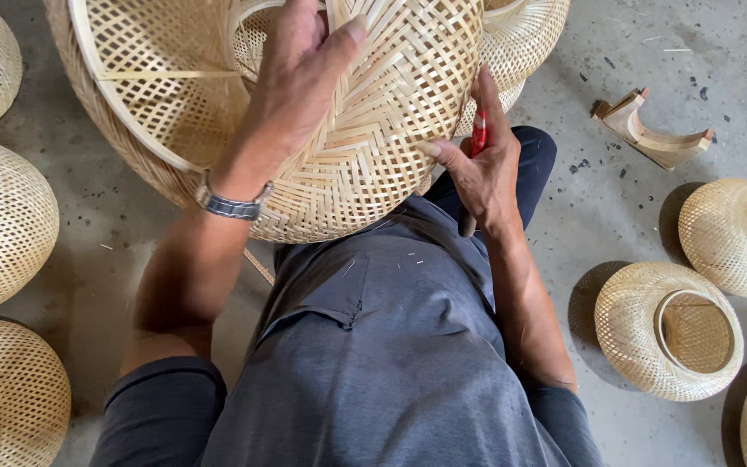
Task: The person uses a red utility knife to trim and smooth the woven bamboo strips along the rim of a large basket. They rotate the basket to access different sections and continue trimming the edges.
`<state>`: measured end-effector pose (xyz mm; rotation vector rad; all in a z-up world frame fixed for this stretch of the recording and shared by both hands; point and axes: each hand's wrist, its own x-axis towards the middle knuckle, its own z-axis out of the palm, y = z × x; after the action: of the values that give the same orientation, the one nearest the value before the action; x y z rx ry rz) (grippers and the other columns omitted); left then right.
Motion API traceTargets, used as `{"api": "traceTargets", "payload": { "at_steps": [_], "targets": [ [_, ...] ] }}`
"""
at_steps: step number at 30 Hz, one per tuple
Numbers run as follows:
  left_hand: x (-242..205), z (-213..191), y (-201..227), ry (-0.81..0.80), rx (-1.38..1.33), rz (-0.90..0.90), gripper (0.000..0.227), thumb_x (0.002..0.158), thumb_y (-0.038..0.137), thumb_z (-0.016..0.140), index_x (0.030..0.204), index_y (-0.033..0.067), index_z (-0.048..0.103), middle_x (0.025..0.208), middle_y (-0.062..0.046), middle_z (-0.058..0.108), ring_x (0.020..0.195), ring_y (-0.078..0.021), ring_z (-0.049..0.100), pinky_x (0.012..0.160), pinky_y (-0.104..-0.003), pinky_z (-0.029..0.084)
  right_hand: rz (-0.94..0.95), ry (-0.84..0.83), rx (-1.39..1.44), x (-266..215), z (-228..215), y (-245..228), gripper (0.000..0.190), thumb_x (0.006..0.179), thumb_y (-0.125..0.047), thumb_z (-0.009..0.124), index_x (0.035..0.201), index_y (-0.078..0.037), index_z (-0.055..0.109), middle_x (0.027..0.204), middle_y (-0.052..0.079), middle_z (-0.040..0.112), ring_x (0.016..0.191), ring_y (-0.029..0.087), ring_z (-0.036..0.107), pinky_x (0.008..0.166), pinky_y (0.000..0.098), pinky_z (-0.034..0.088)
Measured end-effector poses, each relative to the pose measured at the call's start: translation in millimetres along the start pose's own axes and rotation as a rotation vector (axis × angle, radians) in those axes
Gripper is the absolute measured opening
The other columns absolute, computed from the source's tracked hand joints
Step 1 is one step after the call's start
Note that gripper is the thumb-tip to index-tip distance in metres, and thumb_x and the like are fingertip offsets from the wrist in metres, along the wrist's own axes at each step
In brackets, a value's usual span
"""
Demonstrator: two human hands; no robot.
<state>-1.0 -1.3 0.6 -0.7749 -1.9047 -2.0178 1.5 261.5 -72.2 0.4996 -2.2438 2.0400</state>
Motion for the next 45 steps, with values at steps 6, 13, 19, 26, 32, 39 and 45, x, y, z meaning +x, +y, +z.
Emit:
{"api": "traceTargets", "payload": {
  "at_steps": [6,13,19,26,32,39,45],
  "targets": [
    [-14.5,-7.7,-2.8,-0.103,-0.307,-0.026,0.060,0.110,0.022,0.064,0.152,0.0090,0.024,0.140,-0.017,0.060,0.127,-0.0229,0.064,0.112,-0.042,0.058,-0.177,-0.059,0.009,2.6,-4.9,17.1,0.103,0.094,-0.017,0.090,0.168,-0.003,0.020,0.172,0.030,0.035,0.131,0.030,0.070,0.095,0.0351,0.066],
    [-20.2,-9.3,-2.5,-0.053,0.013,-0.039,0.046,0.112,0.024,0.063,0.147,-0.0004,0.048,0.129,-0.016,0.064,0.111,-0.0178,0.062,0.096,-0.033,0.056,-0.130,-0.047,-0.007,4.2,-4.7,19.1,0.106,0.088,-0.025,0.090,0.165,-0.003,0.021,0.169,0.029,0.034,0.137,0.032,0.063,0.101,0.0367,0.063],
    [-18.7,-1.4,-13.7,-0.024,0.351,0.046,0.029,0.115,0.022,0.067,0.134,0.0017,0.060,0.101,-0.009,0.070,0.076,-0.0103,0.070,0.068,-0.025,0.064,-0.176,-0.057,-0.039,0.0,-5.0,18.6,0.108,0.089,-0.023,0.092,0.168,-0.002,0.022,0.170,0.029,0.036,0.162,0.033,0.036,0.129,0.0424,0.047],
    [-21.5,8.4,-13.3,-0.036,0.486,0.337,0.031,0.116,0.015,0.058,0.139,-0.0018,0.046,0.119,-0.013,0.066,0.103,-0.0168,0.073,0.090,-0.031,0.067,-0.148,-0.063,0.039,-2.6,-7.7,17.3,0.112,0.087,-0.022,0.094,0.168,0.000,0.020,0.172,0.028,0.035,0.160,0.032,0.036,0.132,0.0433,0.043],
    [-24.0,-4.4,13.2,-0.236,0.420,-0.168,0.030,0.108,0.016,0.058,0.130,-0.0043,0.061,0.092,-0.014,0.068,0.072,-0.0191,0.064,0.060,-0.030,0.058,-0.142,-0.067,0.062,-3.9,-11.7,18.4,0.114,0.084,-0.024,0.093,0.167,0.002,0.019,0.170,0.028,0.037,0.162,0.033,0.037,0.131,0.0436,0.046],
    [-32.2,-23.7,16.5,-0.363,0.087,-0.172,0.038,0.108,0.017,0.049,0.136,-0.0064,0.060,0.116,-0.009,0.073,0.106,-0.0112,0.072,0.096,-0.024,0.062,-0.068,-0.049,0.047,-1.0,-16.0,25.2,0.113,0.077,-0.032,0.092,0.161,0.003,0.024,0.165,0.027,0.038,0.157,0.033,0.040,0.115,0.0447,0.056],
    [-36.1,-19.3,3.7,-0.276,0.058,-0.113,0.035,0.116,0.025,0.053,0.132,-0.0045,0.063,0.114,-0.009,0.072,0.102,-0.0124,0.071,0.091,-0.026,0.063,-0.195,-0.122,0.058,10.8,-19.6,32.3,0.107,0.088,-0.027,0.091,0.167,0.003,0.026,0.172,0.025,0.037,0.159,0.031,0.034,0.129,0.0432,0.042]
  ]
}}
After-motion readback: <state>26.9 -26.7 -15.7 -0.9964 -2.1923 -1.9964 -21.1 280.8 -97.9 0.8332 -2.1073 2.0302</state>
